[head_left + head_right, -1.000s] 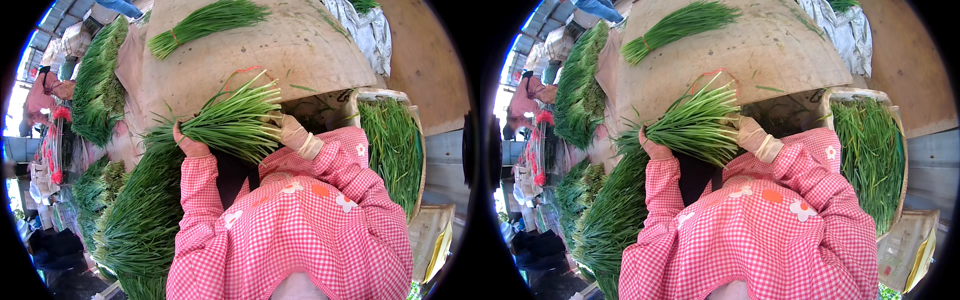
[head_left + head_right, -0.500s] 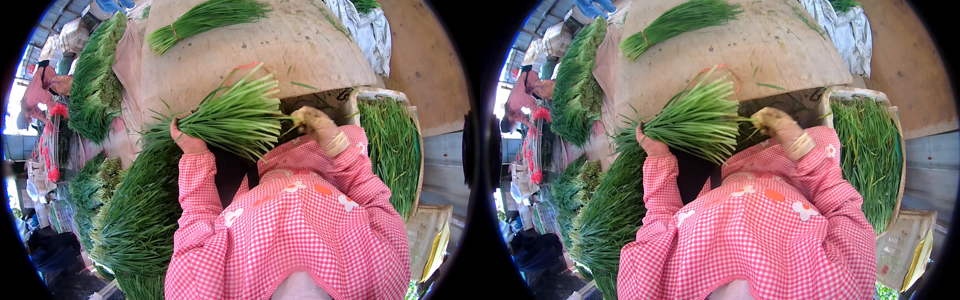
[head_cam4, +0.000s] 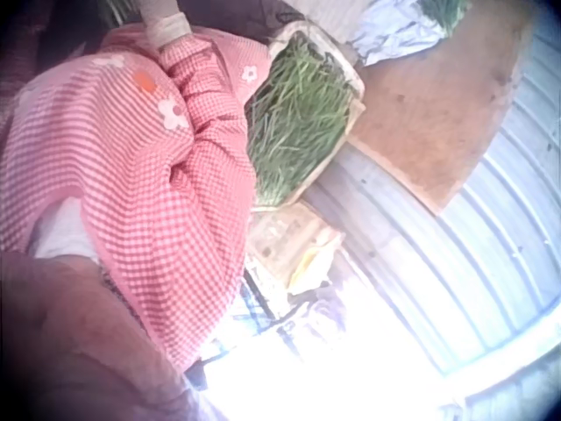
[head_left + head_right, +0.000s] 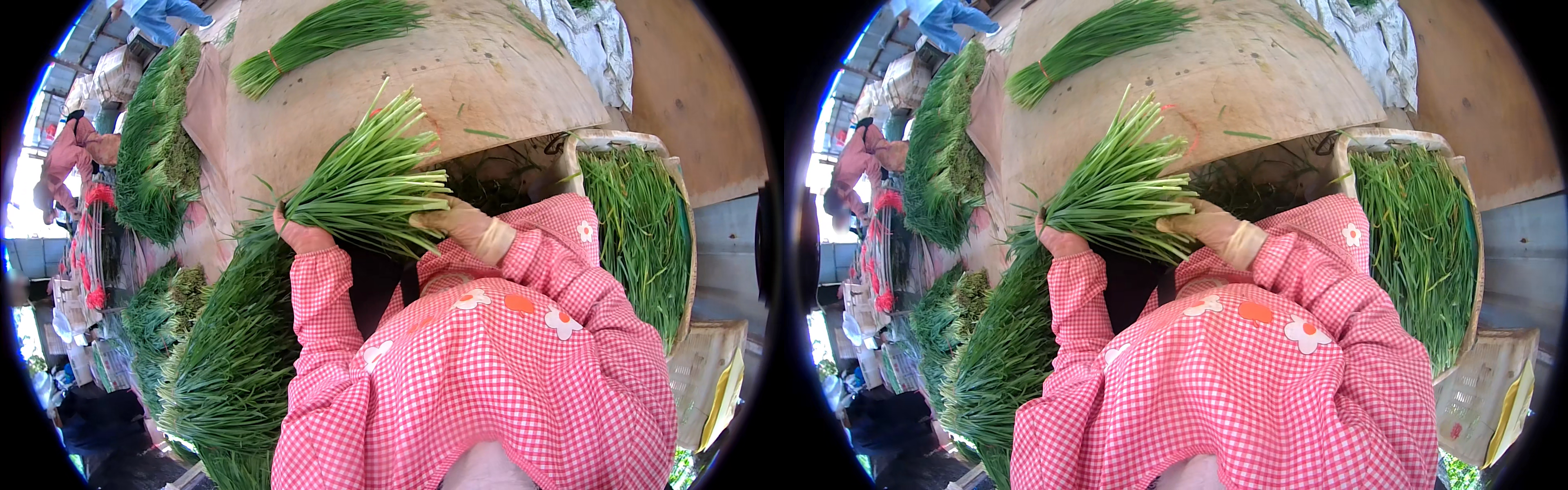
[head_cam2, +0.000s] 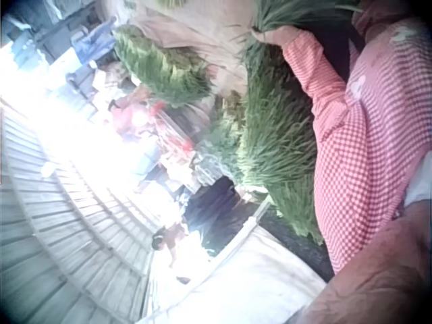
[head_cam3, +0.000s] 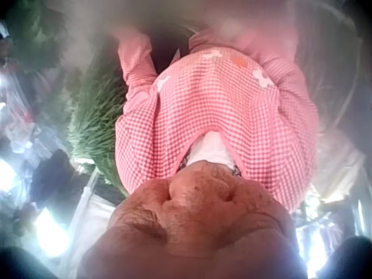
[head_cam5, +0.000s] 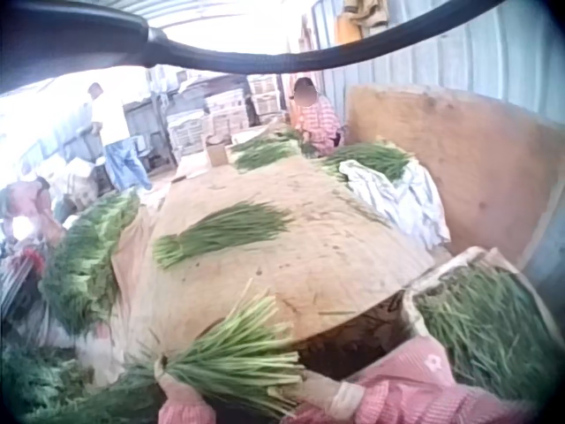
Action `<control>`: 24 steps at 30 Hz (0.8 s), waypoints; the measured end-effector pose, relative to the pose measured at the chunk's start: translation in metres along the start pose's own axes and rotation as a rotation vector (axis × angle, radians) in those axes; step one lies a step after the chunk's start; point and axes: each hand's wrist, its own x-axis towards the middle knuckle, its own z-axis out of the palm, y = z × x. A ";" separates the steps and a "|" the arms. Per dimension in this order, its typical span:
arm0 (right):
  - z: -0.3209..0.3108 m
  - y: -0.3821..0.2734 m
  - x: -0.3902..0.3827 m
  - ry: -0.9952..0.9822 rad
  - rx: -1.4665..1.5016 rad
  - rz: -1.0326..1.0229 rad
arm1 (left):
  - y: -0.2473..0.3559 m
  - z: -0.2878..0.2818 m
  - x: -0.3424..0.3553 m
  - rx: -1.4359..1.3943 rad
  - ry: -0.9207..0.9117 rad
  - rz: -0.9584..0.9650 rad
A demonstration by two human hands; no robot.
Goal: The person bundles green onions by hand, gathering them into a bunch, aligning the stems, and wrapping a red tie around the bundle before placing it into a crate.
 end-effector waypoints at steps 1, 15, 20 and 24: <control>0.004 0.001 0.001 0.020 0.077 0.001 | 0.000 -0.002 0.001 0.005 0.014 -0.003; -0.073 0.003 -0.034 0.083 -1.472 0.451 | 0.022 0.002 0.011 -0.035 0.003 0.027; -0.037 -0.001 -0.027 0.076 -0.414 -0.166 | 0.019 0.007 0.005 0.012 0.016 0.063; 0.004 -0.021 -0.017 0.010 -0.062 -0.065 | 0.010 0.021 -0.011 0.019 0.095 0.054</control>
